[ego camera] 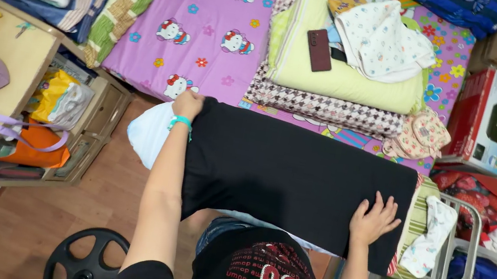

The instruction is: The person folds a black t-shirt on a light blue ironing board. They smooth the fabric, fold the sides inward, fold the bottom up, and then fold the shirt in half to create a compact bundle.

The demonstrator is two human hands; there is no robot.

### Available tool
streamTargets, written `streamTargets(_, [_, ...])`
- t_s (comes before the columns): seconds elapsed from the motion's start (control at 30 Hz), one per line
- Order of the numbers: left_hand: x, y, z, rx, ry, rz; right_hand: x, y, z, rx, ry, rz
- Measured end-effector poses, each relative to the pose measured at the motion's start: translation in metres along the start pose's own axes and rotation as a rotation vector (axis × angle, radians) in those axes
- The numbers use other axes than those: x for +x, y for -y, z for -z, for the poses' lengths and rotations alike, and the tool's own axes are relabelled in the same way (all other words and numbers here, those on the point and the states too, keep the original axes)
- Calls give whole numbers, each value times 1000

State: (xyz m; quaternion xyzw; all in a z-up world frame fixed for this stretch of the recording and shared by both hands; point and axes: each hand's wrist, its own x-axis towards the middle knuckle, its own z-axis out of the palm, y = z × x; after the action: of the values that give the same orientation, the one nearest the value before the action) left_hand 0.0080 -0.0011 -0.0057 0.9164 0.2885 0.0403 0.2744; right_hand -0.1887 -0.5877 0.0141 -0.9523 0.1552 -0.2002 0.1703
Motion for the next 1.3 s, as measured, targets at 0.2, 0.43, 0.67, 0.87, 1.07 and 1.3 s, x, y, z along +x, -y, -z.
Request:
streamTargets(0.2, [-4, 14, -3, -297, -288, 13, -3, -10, -7, -23, -23, 12])
streamTargets(0.43, [-58, 13, 16, -13, -215, -208, -2, -17, -13, -11, -17, 15])
streamTargets(0.67, [-145, 39, 42, -121, -154, -28, 0, -18, -14, -12, 4, 19])
streamTargets(0.87, [-209, 73, 30, -131, -177, 93, 0, -15, -7, -10, 37, 2])
streamTargets(1.07, [-214, 114, 33, -326, -279, 221, 15, -9, -1, -57, 69, -27])
streamTargets(1.3, [-210, 100, 48, -115, -215, 171, 21, -6, 7, -53, 99, -24])
